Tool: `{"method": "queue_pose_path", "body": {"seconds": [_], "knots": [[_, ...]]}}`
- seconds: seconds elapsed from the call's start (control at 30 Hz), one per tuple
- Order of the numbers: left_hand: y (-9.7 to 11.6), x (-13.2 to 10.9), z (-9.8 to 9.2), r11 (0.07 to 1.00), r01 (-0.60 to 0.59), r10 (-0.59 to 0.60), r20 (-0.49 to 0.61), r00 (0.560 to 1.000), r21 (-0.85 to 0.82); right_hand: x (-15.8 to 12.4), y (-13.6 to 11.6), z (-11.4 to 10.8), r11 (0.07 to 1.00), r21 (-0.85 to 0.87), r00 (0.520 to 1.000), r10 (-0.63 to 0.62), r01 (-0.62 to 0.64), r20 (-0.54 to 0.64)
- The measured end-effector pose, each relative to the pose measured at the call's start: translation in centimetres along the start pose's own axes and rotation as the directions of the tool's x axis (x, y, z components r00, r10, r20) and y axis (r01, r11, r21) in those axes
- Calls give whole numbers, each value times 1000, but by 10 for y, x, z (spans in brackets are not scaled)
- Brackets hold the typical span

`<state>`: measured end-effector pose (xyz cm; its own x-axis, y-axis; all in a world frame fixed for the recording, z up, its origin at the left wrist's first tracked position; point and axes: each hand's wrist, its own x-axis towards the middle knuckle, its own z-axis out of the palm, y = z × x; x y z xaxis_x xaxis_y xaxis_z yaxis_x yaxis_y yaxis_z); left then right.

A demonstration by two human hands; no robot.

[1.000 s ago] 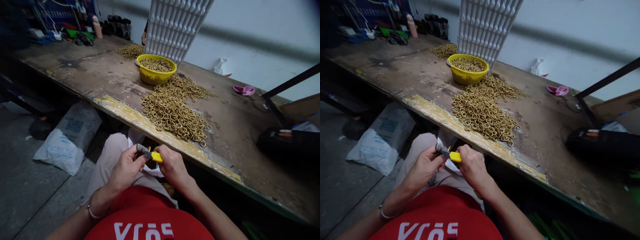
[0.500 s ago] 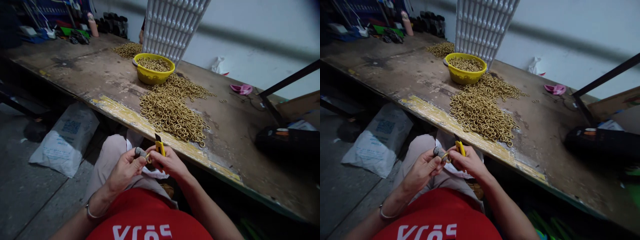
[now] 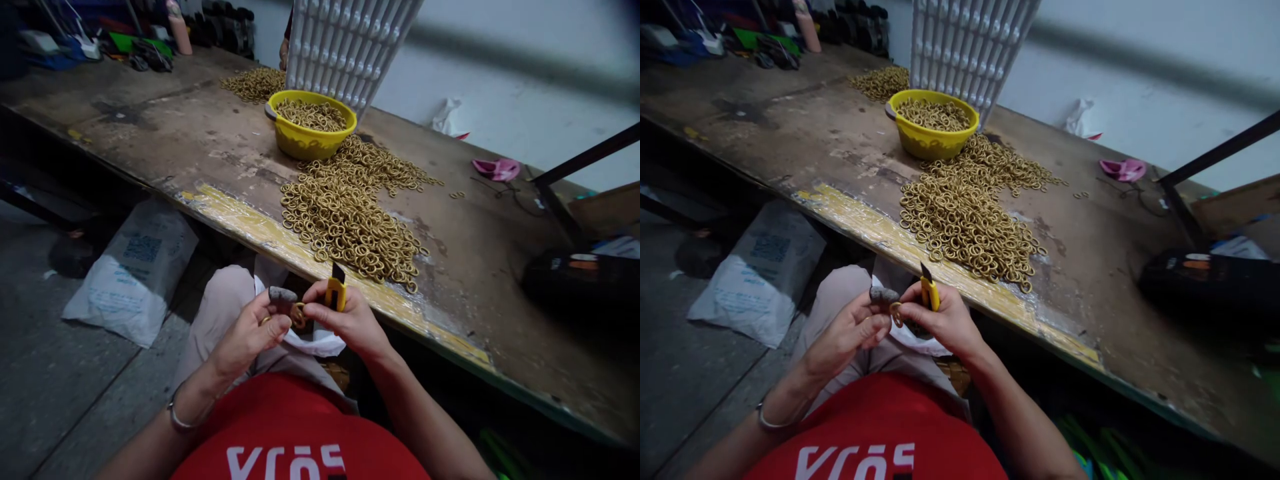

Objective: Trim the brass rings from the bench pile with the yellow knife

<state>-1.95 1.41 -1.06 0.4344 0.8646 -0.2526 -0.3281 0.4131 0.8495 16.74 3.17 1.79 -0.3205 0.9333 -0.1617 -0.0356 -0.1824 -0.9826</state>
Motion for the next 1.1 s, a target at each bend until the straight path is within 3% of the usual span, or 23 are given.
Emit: {"method": "queue_pose_path", "body": {"seconds": [0.17, 0.4, 0.67, 0.83, 1.0, 1.1], "knots": [[5, 8, 7, 995, 25, -20, -50, 999, 95, 1, -1, 3, 996, -83, 1000, -24, 24, 1], [0, 5, 8, 997, 57, -64, -126, 990, -55, -11, 4, 6, 997, -67, 999, -33, 32, -16], [9, -6, 12, 988, 127, -126, 21, 992, -85, -17, 3, 3, 988, -133, 995, -85, 78, -44], [7, -8, 13, 990, 131, -131, 8, 991, -56, -21, 5, 4, 974, -185, 989, -143, 132, -47], [4, -8, 17, 997, 57, -61, -70, 996, -48, -27, 7, 5, 831, -474, 936, -351, 292, -38], [3, -6, 19, 995, 38, -47, -101, 994, -91, -30, 8, 5, 743, -586, 916, -402, 324, -3]]}}
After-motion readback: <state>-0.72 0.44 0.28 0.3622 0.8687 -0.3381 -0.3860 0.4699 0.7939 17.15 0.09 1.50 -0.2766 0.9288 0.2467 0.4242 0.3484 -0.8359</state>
